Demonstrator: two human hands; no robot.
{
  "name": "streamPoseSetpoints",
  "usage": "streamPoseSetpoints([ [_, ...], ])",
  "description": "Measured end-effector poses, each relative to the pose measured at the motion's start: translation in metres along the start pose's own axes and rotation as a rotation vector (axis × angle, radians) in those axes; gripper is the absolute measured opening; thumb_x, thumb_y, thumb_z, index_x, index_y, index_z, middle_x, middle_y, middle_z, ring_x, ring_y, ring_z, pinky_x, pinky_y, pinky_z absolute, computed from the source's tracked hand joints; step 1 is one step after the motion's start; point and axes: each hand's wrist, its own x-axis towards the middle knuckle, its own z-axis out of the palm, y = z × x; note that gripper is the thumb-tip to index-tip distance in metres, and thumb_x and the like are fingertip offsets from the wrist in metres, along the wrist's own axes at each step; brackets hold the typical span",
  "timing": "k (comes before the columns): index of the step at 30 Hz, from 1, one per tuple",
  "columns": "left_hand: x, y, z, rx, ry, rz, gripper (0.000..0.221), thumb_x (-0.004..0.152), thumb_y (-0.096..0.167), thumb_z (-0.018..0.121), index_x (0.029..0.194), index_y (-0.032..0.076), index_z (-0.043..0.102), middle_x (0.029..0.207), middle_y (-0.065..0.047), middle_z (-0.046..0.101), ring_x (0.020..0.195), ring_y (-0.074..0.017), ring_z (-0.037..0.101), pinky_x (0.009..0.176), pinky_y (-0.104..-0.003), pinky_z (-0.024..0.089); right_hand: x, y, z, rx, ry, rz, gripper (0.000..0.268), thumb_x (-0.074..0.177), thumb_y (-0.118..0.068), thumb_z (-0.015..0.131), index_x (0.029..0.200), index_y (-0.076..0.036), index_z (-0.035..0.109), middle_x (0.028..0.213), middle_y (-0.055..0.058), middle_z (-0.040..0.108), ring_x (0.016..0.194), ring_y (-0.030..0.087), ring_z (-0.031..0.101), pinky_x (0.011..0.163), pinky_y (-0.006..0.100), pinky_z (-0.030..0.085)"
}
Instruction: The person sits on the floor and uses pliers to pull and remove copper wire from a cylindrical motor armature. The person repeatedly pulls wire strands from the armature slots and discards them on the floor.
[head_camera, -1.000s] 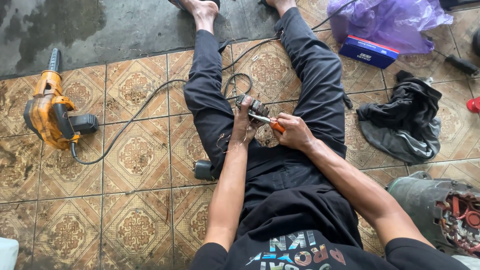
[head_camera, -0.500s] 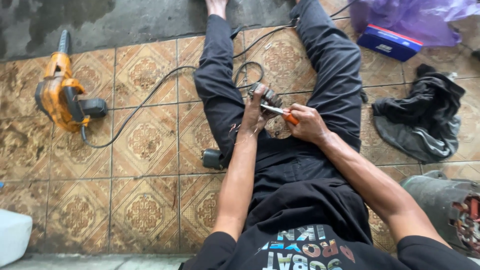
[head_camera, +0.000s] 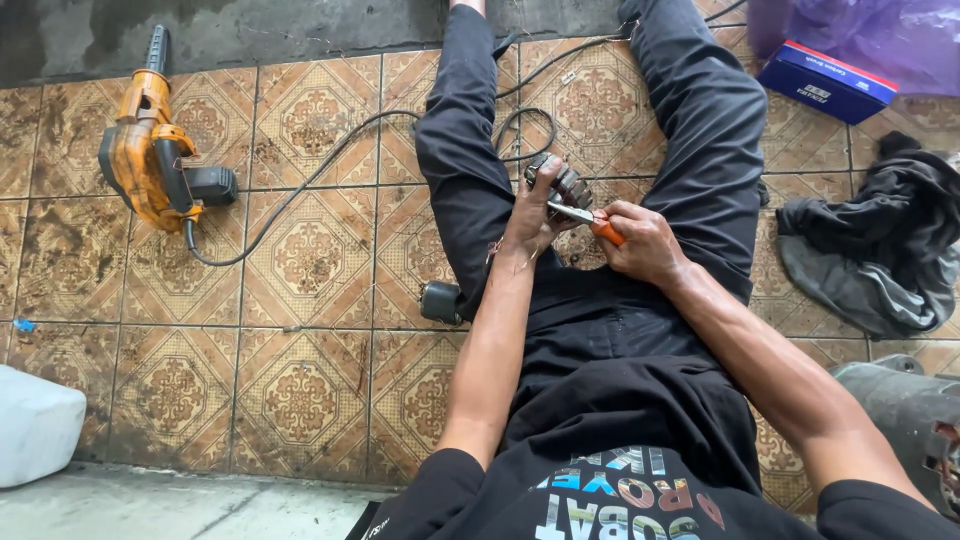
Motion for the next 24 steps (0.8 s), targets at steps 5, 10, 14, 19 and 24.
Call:
streamPoseSetpoints([
  [5, -0.087, 0.054, 0.055, -0.130, -0.312, -0.027, 0.036, 0.094, 0.038, 0.070, 0.074, 0.020, 0.047, 0.065, 0.010, 0.035, 0.059, -0.0065, 0.044, 0.060, -0.026, 0.046, 0.016, -0.014, -0.015, 0.006, -0.040, -0.064, 0.026, 0.087, -0.001, 0.072, 0.064, -0.003, 0.059, 0.084, 0.011, 0.070, 0.067, 0.035, 0.066, 0.061, 0.035, 0.054],
  [10, -0.078, 0.062, 0.045, -0.037, -0.252, -0.060, 0.038, 0.088, 0.054, 0.066, 0.072, 0.024, 0.049, 0.062, 0.010, 0.043, 0.057, -0.0087, 0.050, 0.060, -0.039, 0.053, 0.003, -0.002, -0.009, 0.155, 0.000, 0.145, 0.028, 0.083, -0.003, 0.077, 0.062, -0.006, 0.059, 0.086, 0.005, 0.071, 0.066, 0.032, 0.066, 0.063, 0.034, 0.052],
  [14, -0.099, 0.068, 0.053, -0.054, -0.247, -0.088, 0.042, 0.086, 0.055, 0.067, 0.071, 0.021, 0.045, 0.060, 0.004, 0.041, 0.055, -0.0167, 0.051, 0.061, -0.042, 0.054, -0.019, 0.005, -0.001, 0.415, 0.047, 0.522, 0.026, 0.083, -0.008, 0.080, 0.065, -0.005, 0.062, 0.081, 0.003, 0.068, 0.069, 0.015, 0.061, 0.062, 0.031, 0.047],
  [19, -0.094, 0.066, 0.055, -0.037, -0.248, -0.092, 0.040, 0.085, 0.053, 0.068, 0.076, 0.020, 0.046, 0.063, 0.003, 0.044, 0.056, -0.0164, 0.052, 0.063, -0.045, 0.057, -0.017, -0.003, 0.018, 0.737, 0.236, 0.937, 0.016, 0.082, 0.000, 0.080, 0.071, 0.000, 0.068, 0.056, 0.008, 0.058, 0.053, 0.010, 0.056, 0.048, 0.025, 0.047],
  [24, -0.098, 0.060, 0.060, -0.058, -0.138, -0.123, 0.046, 0.081, 0.057, 0.071, 0.089, 0.017, 0.050, 0.078, -0.001, 0.054, 0.069, -0.0194, 0.059, 0.068, -0.044, 0.056, -0.020, 0.003, 0.026, 0.948, 0.364, 1.077, 0.015, 0.080, 0.003, 0.081, 0.076, 0.005, 0.067, 0.060, 0.011, 0.058, 0.049, 0.017, 0.061, 0.047, 0.029, 0.053],
])
